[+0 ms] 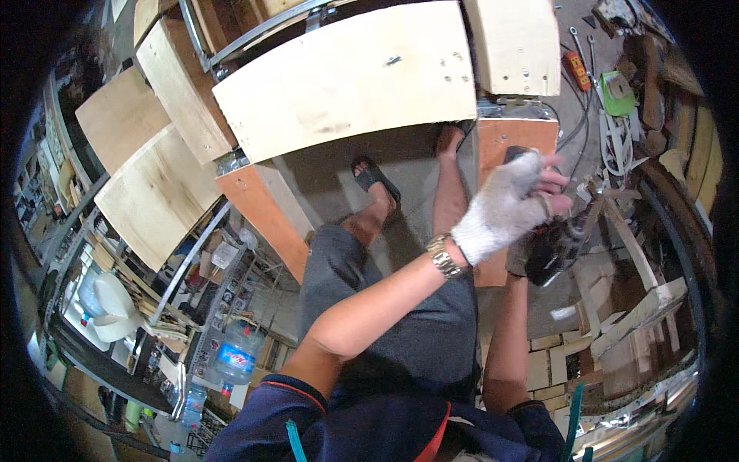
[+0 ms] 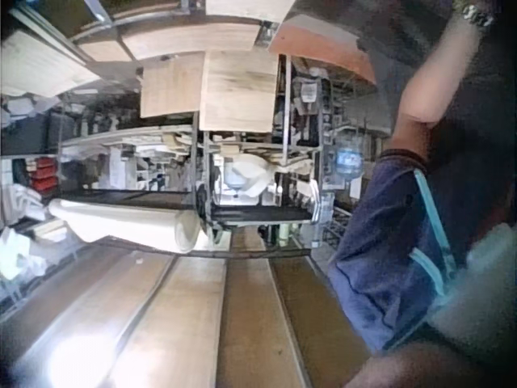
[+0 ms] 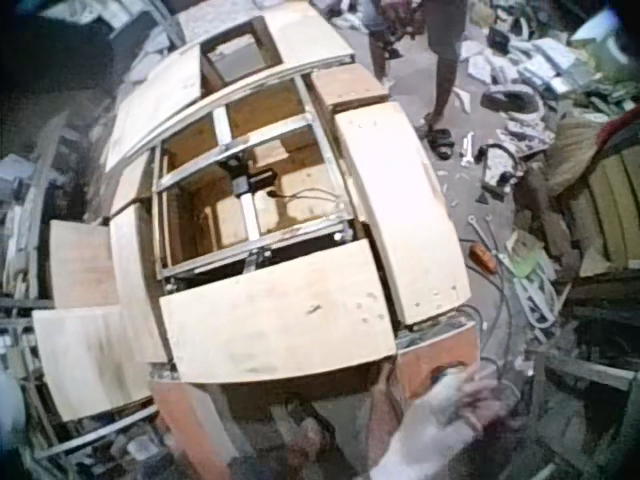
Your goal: The person assembles a wooden furniture frame by positioning and securing wooden panels using a cordless drill. They align panels, insert screws, and fasten them to the frame, working methodically across multiple sections.
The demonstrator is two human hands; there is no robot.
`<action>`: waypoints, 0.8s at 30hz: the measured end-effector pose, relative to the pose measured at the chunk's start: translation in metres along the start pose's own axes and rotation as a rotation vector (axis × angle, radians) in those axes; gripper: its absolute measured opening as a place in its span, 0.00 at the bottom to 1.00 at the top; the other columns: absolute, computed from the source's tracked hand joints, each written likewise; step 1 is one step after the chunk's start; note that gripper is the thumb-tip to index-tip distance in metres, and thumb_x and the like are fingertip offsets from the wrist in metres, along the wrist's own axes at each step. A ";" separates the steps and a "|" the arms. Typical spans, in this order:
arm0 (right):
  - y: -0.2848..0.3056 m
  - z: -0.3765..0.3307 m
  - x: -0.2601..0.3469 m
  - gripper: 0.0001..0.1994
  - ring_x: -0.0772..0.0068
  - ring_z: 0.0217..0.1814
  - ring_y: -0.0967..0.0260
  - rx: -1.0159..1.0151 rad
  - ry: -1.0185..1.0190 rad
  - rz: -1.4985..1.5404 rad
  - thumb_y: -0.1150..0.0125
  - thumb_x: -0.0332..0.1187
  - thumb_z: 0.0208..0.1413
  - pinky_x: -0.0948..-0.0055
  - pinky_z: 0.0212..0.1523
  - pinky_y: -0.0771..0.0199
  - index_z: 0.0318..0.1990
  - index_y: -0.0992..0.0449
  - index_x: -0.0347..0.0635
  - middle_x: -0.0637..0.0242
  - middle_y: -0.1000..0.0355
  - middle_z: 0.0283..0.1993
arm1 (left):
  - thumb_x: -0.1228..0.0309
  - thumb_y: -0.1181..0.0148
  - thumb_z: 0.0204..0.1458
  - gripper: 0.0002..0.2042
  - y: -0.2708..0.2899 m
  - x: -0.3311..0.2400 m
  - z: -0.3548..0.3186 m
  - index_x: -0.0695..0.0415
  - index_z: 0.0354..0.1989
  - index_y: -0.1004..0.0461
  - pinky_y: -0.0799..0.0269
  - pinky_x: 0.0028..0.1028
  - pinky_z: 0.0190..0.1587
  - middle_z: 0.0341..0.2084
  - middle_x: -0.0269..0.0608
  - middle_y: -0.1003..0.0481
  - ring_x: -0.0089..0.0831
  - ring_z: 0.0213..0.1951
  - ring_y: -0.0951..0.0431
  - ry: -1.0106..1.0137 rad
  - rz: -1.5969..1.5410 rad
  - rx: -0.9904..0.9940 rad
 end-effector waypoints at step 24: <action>-0.167 0.040 0.066 0.30 0.45 0.65 0.30 -0.130 0.646 -0.270 0.26 0.32 0.53 0.54 0.67 0.31 0.62 0.28 0.32 0.47 0.28 0.62 | 0.53 0.21 0.44 0.40 0.460 -0.060 -0.169 0.54 0.66 0.28 0.48 0.44 0.75 0.64 0.45 0.27 0.42 0.69 0.31 -0.725 1.875 -0.950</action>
Point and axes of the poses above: each hand's wrist, its own z-axis towards the middle knuckle, its own y-axis out of the back of the hand, x = y × z, the point moved 2 cm from there along z, towards the middle knuckle
